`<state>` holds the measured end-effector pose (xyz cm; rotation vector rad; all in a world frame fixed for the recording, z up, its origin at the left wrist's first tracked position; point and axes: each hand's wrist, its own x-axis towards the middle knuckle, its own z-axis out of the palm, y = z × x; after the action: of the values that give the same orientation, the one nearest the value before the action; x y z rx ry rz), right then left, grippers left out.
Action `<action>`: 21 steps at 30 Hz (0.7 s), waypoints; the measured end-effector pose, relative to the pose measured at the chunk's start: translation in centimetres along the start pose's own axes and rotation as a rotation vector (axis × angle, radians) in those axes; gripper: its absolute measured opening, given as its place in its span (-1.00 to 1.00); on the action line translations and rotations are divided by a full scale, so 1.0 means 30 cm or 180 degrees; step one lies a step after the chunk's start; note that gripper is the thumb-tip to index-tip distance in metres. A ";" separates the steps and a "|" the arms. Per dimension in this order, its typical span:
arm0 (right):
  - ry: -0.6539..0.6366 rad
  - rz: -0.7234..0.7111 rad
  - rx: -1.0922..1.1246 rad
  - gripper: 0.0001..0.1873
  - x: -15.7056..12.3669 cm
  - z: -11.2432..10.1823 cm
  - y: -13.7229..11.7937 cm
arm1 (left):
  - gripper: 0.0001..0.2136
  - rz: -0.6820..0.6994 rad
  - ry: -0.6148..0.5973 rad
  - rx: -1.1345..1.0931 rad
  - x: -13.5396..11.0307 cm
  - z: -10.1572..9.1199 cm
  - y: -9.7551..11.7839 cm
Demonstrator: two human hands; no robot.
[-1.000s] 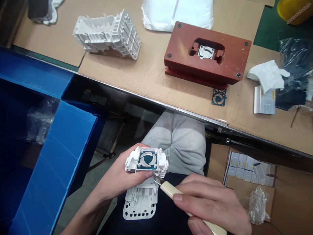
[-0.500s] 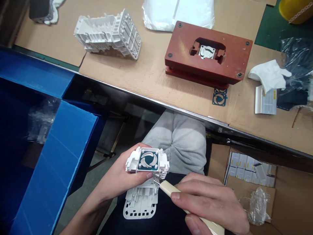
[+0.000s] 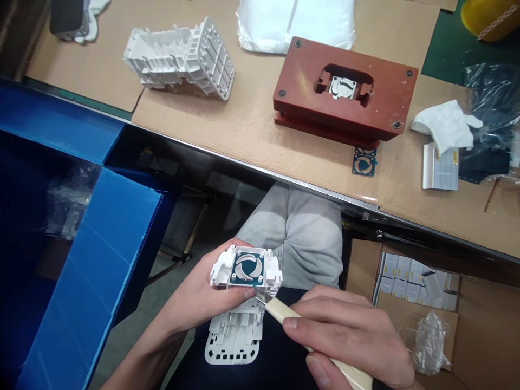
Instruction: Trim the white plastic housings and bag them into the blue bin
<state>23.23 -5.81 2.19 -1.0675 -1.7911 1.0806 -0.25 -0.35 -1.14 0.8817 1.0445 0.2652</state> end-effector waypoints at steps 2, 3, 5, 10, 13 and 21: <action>-0.0029 -0.0054 -0.0173 -0.76 0.000 0.001 -0.005 | -0.69 0.0012 -0.0004 0.0013 0.002 0.002 0.001; -0.0080 -0.0088 -0.0283 -0.78 -0.001 0.002 -0.007 | -0.69 0.0009 -0.0004 0.0016 0.003 0.003 0.001; -0.0168 -0.0174 -0.0497 -0.80 -0.007 0.006 -0.010 | -0.68 0.0004 -0.0009 0.0030 0.004 0.003 0.000; -0.0270 -0.0253 -0.0943 -0.76 -0.019 0.028 -0.022 | -0.69 0.0058 0.0065 0.0075 0.004 0.002 -0.007; -0.0174 -0.0229 -0.1102 -0.72 -0.019 0.040 -0.028 | -0.70 0.0064 0.0076 0.0057 0.002 0.003 -0.009; 0.0010 -0.0185 -0.0877 -0.73 -0.024 0.053 -0.025 | -0.70 0.0005 0.0038 0.0084 0.000 0.004 0.002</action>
<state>21.86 -7.12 2.21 -1.1682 -1.9964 0.8121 -0.14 -0.37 -1.07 0.9058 1.0605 0.2589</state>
